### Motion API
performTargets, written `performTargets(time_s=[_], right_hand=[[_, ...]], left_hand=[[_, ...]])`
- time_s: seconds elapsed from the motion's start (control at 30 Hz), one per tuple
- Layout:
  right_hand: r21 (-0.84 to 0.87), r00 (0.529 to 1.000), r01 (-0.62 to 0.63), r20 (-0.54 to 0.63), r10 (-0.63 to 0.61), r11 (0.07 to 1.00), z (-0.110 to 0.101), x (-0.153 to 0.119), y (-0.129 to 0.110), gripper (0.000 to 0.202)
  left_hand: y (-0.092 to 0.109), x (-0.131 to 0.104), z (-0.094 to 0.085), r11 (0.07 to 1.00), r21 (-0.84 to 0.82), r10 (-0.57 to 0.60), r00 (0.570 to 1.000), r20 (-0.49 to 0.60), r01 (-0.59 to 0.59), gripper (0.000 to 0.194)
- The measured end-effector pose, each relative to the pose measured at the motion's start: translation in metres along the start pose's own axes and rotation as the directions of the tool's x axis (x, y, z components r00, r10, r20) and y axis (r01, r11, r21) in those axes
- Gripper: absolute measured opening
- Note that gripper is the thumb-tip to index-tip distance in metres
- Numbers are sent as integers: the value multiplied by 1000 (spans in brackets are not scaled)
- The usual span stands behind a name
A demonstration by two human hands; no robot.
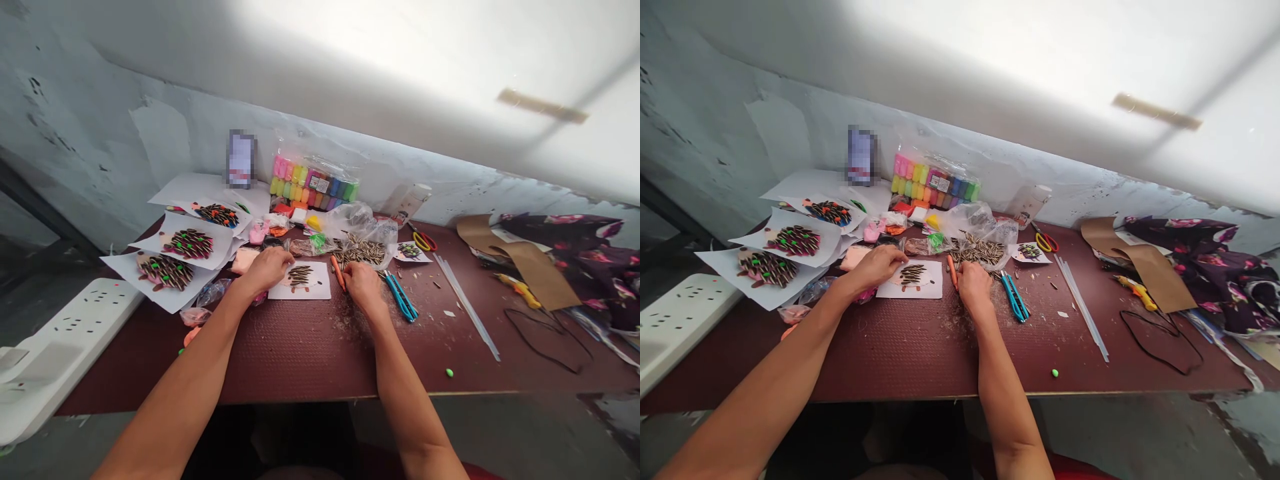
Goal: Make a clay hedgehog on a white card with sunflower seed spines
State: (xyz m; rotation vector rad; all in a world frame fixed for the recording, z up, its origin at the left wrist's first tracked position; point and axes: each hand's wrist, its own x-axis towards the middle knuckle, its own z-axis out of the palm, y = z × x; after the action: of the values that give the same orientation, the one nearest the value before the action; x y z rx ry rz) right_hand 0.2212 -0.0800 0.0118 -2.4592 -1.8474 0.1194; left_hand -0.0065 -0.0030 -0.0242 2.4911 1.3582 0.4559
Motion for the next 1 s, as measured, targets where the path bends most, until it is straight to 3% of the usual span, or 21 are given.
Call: performTargets(time_s=[0.17,0.33,0.47,0.53,0.6,0.77,1.0], right_hand=[[96,991,35,-129,-22,995,-4,-2,-2,15],[327,969,113,-245,-31,938,0,-5,-10,18],[588,931,362,-267,-248,724,11,-7,-17,19],[672,914,404,-270,-302,621,16,-7,-19,21],[714,917,393,-256,-306,580,18,-7,-20,20],[674,916,383,-187,-356,632,13,-14,-25,11],[447,825,554,-184,-534,702,10,-26,-39,11]], left_hand=[[0,0,0,1000,-14,2,1000,-2,-2,31],[-1,0,1,1000,-17,1,1000,-10,-1,30],[-3,1,4,1000,-26,1,1000,-15,-2,30],[-4,2,5,999,-32,3,1000,-16,-3,30],[-5,2,5,999,-35,5,1000,-19,-6,30],[-5,1,4,1000,-17,15,1000,-22,-15,31],[-4,0,3,1000,-3,12,1000,-29,-12,32]])
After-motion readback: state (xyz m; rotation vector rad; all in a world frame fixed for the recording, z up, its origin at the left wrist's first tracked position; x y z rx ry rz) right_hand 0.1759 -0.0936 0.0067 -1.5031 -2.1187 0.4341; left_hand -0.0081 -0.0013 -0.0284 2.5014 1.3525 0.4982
